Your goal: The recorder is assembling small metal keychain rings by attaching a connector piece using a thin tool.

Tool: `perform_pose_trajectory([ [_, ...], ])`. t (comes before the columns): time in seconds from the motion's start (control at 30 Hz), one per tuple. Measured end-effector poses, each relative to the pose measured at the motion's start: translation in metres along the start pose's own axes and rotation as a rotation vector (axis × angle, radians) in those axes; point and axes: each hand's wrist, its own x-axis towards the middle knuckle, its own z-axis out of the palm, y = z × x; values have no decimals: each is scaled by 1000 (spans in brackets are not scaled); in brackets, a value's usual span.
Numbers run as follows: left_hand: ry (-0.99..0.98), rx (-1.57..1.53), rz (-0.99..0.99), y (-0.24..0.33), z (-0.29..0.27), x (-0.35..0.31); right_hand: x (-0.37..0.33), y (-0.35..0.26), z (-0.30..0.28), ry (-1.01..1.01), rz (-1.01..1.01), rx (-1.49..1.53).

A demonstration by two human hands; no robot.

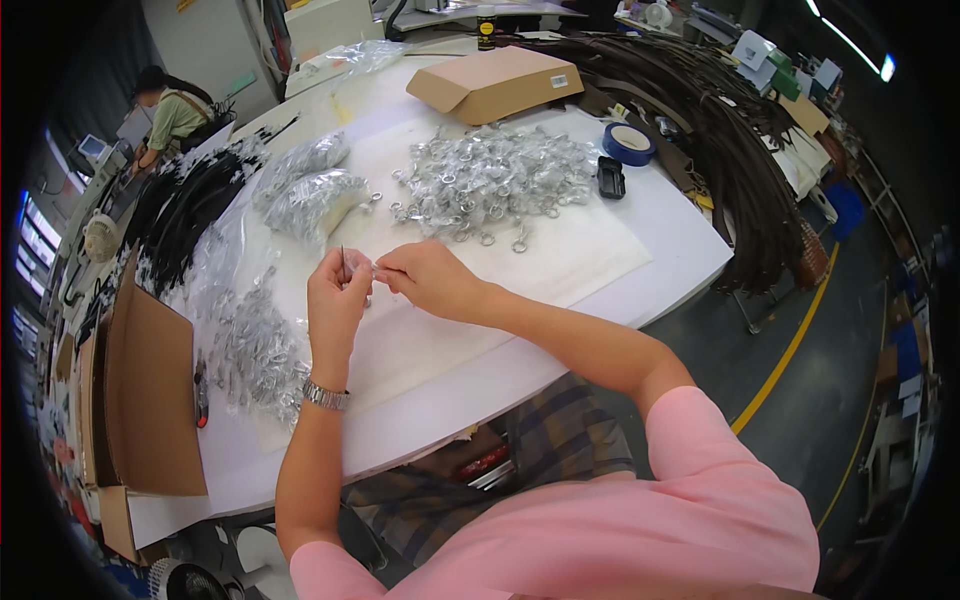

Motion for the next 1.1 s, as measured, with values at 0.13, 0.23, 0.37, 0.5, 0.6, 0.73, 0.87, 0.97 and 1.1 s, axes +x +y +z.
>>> perform_pose_trajectory([
  [0.13, -31, -186, -58, 4, 2, 5, 2, 14, 5, 160, -121, -62],
  [0.23, -5, -493, -73, -1, -10, 10, 6, 13, 1, 248, -236, -90],
  [0.37, 144, -741, -61, -11, -35, 19, 10, -2, -15, 33, 41, 219],
  [0.5, -52, -97, -67, 7, -36, 20, 10, -6, -28, -130, 192, 443],
  [0.6, -365, 2, -10, 14, -33, 13, 12, 7, -22, -102, 169, 342],
  [0.73, -429, 132, 60, 21, -22, 5, 14, 14, -12, -28, 97, 278],
  [0.87, -341, 56, -16, 14, -4, 5, 10, 16, -5, 101, 90, 336],
  [0.97, -229, 71, 57, 2, 4, 2, 8, 13, -1, 113, 142, 373],
  [1.1, -106, 301, 243, -15, 0, 8, 4, 2, 7, 137, 181, 431],
])
